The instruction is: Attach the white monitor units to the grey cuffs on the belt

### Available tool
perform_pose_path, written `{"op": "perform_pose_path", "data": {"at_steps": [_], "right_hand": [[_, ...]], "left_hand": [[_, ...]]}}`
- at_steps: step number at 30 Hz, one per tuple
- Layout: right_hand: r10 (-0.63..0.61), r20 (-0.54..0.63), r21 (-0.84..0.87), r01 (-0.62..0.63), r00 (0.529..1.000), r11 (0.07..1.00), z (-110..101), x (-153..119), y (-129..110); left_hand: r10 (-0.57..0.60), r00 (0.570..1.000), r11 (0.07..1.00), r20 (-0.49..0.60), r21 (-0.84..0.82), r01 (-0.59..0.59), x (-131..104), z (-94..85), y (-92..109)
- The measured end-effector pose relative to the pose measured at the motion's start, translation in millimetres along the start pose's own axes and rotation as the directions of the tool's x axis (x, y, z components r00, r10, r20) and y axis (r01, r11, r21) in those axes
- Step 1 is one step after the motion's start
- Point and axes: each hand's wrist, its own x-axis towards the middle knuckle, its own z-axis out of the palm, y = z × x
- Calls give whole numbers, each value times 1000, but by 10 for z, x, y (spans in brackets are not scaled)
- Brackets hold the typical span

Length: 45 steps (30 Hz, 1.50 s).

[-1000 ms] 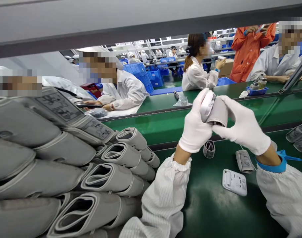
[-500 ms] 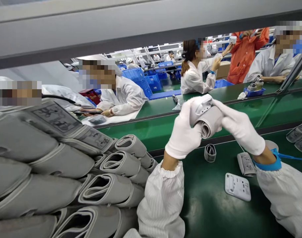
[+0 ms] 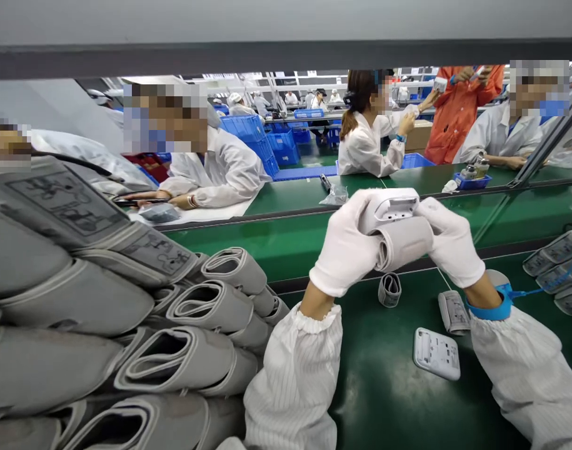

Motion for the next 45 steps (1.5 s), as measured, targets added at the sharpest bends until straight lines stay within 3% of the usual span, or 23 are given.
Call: {"op": "perform_pose_path", "data": {"at_steps": [2,5,9,12,16,21,26,32,41,45], "right_hand": [[-72,40,-15,73,997,997,-11,12,-64],[-130,3,-17,130,991,991,2,2,-150],[6,-20,62,-5,1000,998,40,-61,-225],[57,-133,129,-40,990,991,63,-115,-257],[74,-242,178,-31,967,983,84,-157,-327],[120,-273,205,-65,954,977,97,-131,-402],[144,-222,157,-110,964,981,59,-88,-375],[106,-79,282,-79,991,956,4,-92,-357],[84,-171,91,-69,982,993,-48,-129,-254],[37,-210,-31,-44,977,999,9,-112,-124]], "left_hand": [[-38,999,997,7,-63,39,6,12,4],[-35,999,989,1,-146,35,26,16,-20],[-95,995,973,40,-207,101,53,14,-122],[-111,993,976,32,-184,115,47,44,-172],[-51,999,993,-17,-108,49,9,104,-104],[-64,997,997,-52,-43,62,-5,107,7],[4,999,1000,43,7,-4,23,-1,32],[7,993,999,117,-33,-3,34,-76,81],[-137,990,980,-8,-149,135,13,173,-209],[-130,991,986,-34,-106,126,40,128,-343]]}}
